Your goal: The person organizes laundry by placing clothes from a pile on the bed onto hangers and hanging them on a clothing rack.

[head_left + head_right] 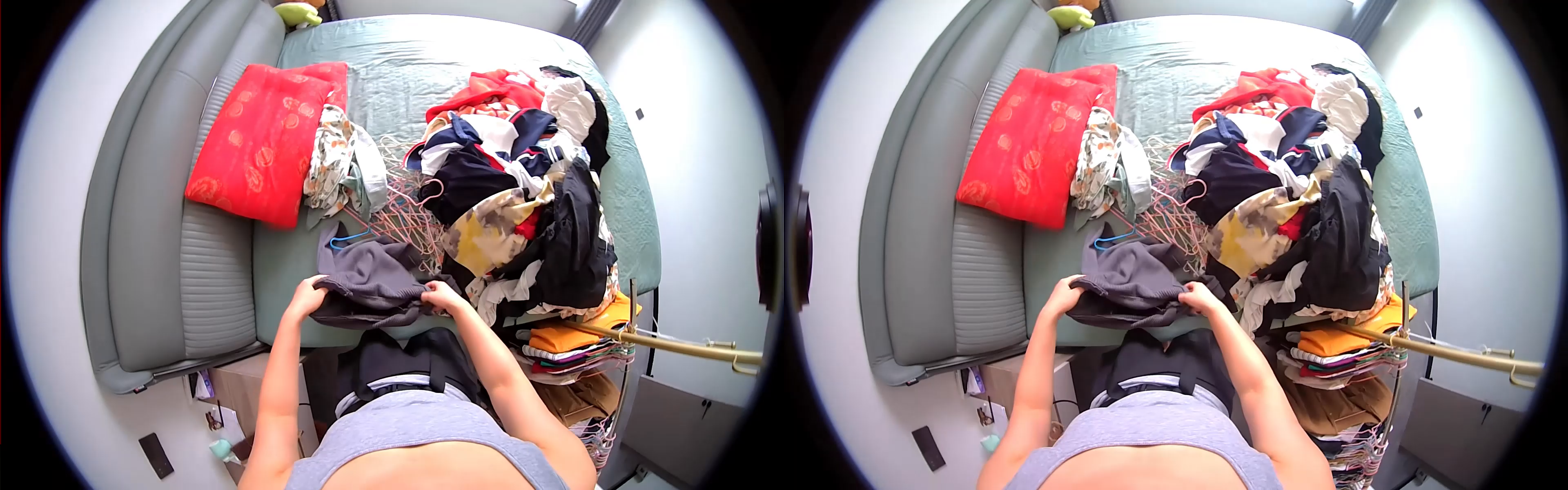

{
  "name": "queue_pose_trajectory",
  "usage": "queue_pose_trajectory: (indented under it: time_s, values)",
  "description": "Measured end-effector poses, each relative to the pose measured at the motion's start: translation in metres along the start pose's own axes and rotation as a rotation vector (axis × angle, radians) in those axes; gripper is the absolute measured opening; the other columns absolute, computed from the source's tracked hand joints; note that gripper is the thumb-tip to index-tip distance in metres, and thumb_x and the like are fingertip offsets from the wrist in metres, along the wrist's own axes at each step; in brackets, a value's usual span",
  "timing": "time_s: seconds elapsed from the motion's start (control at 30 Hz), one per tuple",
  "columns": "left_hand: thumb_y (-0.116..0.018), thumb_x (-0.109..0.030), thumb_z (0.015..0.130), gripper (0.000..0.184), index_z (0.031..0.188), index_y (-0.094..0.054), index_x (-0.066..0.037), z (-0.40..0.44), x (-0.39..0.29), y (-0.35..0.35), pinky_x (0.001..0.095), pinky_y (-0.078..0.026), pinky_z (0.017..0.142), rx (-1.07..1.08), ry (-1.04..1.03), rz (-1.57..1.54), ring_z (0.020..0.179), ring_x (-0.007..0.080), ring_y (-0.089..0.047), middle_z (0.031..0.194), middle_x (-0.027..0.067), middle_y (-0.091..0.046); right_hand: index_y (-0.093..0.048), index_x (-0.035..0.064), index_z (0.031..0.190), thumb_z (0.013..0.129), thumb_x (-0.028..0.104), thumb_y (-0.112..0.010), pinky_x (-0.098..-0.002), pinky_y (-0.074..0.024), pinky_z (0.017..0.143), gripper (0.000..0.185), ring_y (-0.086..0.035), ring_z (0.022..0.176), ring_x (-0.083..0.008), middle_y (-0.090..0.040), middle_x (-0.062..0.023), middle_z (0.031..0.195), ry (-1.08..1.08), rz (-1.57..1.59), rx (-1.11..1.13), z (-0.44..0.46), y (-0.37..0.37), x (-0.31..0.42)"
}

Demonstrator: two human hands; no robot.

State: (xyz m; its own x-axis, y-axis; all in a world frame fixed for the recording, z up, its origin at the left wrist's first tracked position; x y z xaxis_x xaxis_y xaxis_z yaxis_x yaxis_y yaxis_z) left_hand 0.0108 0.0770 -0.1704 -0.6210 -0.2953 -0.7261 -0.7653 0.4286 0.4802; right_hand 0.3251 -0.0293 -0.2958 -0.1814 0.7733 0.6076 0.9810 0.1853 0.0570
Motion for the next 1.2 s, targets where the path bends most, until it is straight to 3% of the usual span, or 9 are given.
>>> queue_pose_trajectory:
  time_s: [0.17, 0.3, 0.53, 0.6, 0.7, 0.83, 1.03, 1.07, 1.2]
  values:
    - [-0.054, -0.004, 0.073, 0.013, 0.084, -0.060, 0.001, -0.003, 0.010, -0.017, 0.0263, -0.045, 0.067, -0.143, 0.111, -0.386, 0.072, 0.0114, -0.054, 0.075, 0.0041, -0.061, -0.063, -0.0006, 0.102, 0.076, 0.016, -0.061, -0.0279, -0.0465, 0.077, 0.031, -0.060, 0.083, -0.0154, -0.066, -0.0079, 0.089, 0.094, 0.230, -0.245, 0.076, 0.043, 0.002]
    - [-0.061, 0.000, 0.069, 0.013, 0.078, -0.054, -0.004, -0.003, 0.020, -0.034, 0.0234, -0.042, 0.062, -0.201, 0.064, -0.280, 0.067, 0.0075, -0.049, 0.071, -0.0008, -0.055, -0.058, 0.0011, 0.106, 0.077, 0.008, -0.055, -0.0268, -0.0425, 0.052, 0.031, -0.052, 0.061, -0.0126, -0.059, -0.0043, 0.077, 0.250, 0.168, -0.430, 0.191, 0.076, -0.015]
    - [-0.069, -0.012, 0.074, 0.017, 0.074, -0.057, 0.001, -0.016, 0.024, -0.015, 0.0265, -0.042, 0.058, -0.337, 0.117, -0.201, 0.061, 0.0075, -0.047, 0.062, 0.0016, -0.055, -0.030, -0.0017, 0.133, 0.067, 0.020, -0.062, -0.0359, -0.0389, 0.096, 0.076, -0.046, 0.118, -0.0341, -0.046, -0.0262, 0.126, 0.130, -0.168, -0.466, 0.223, 0.093, 0.076]
    - [-0.068, -0.014, 0.076, 0.018, 0.074, -0.058, 0.001, -0.019, 0.026, -0.013, 0.0264, -0.042, 0.057, -0.357, 0.124, -0.218, 0.060, 0.0076, -0.047, 0.062, 0.0017, -0.055, -0.040, -0.0009, 0.123, 0.069, 0.022, -0.069, -0.0324, -0.0461, 0.076, 0.066, -0.058, 0.089, -0.0240, -0.058, -0.0183, 0.101, 0.196, 0.015, -0.487, 0.277, 0.089, 0.056]
    - [-0.067, -0.017, 0.077, 0.019, 0.077, -0.061, 0.001, -0.023, 0.041, -0.017, 0.0259, -0.042, 0.057, -0.376, 0.148, -0.273, 0.060, 0.0077, -0.048, 0.063, 0.0017, -0.057, -0.055, 0.0042, 0.104, 0.083, 0.024, -0.067, -0.0232, -0.0445, 0.059, 0.032, -0.052, 0.064, -0.0078, -0.057, -0.0040, 0.072, 0.165, 0.250, -0.426, 0.215, 0.062, 0.113]
    - [-0.067, -0.019, 0.080, 0.021, 0.083, -0.064, 0.002, -0.025, 0.035, -0.020, 0.0253, -0.044, 0.060, -0.396, 0.131, -0.356, 0.063, 0.0077, -0.051, 0.068, 0.0015, -0.060, -0.063, 0.0054, 0.098, 0.087, 0.029, -0.059, -0.0315, -0.0464, 0.060, 0.027, -0.060, 0.063, -0.0186, -0.065, -0.0104, 0.077, 0.794, 0.108, -0.533, 0.186, 0.023, 0.129]
    - [-0.064, -0.014, 0.082, 0.020, 0.092, -0.065, 0.004, -0.020, 0.029, -0.014, 0.0246, -0.047, 0.070, -0.514, 0.119, -0.655, 0.074, 0.0099, -0.057, 0.085, 0.0035, -0.064, -0.062, 0.0135, 0.101, 0.089, 0.038, -0.049, -0.0402, -0.0478, 0.067, 0.030, -0.061, 0.079, -0.0365, -0.063, -0.0173, 0.081, 0.378, -0.607, -0.404, 0.077, 0.042, 0.119]
    - [-0.063, -0.014, 0.082, 0.021, 0.093, -0.065, 0.004, -0.019, 0.026, -0.011, 0.0248, -0.047, 0.070, -0.524, 0.118, -0.677, 0.074, 0.0103, -0.058, 0.086, 0.0039, -0.064, -0.062, 0.0074, 0.105, 0.090, 0.029, -0.053, -0.0306, -0.0477, 0.067, 0.027, -0.064, 0.076, -0.0185, -0.064, -0.0148, 0.079, 0.471, -0.354, -0.409, 0.059, 0.046, 0.123]
    - [-0.063, -0.015, 0.082, 0.021, 0.091, -0.065, 0.004, -0.014, 0.012, -0.002, 0.0250, -0.047, 0.070, -0.514, 0.100, -0.753, 0.074, 0.0108, -0.058, 0.086, 0.0046, -0.064, -0.060, 0.0030, 0.112, 0.093, 0.020, -0.050, -0.0264, -0.0465, 0.076, 0.027, -0.062, 0.083, -0.0142, -0.068, -0.0094, 0.094, 0.809, 0.056, -0.544, 0.004, 0.058, 0.119]
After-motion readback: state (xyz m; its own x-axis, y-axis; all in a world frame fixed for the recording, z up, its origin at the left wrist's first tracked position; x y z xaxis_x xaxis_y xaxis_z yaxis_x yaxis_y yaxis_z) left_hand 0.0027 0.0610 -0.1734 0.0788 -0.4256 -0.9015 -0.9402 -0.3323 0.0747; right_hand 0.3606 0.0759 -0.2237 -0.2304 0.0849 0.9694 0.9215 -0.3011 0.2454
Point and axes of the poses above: each hand's wrist, its own z-axis towards the middle knuckle, its own y-axis out of the back of the hand, x = y × z, the point moved 7 cm from there along z, towards the middle knuckle
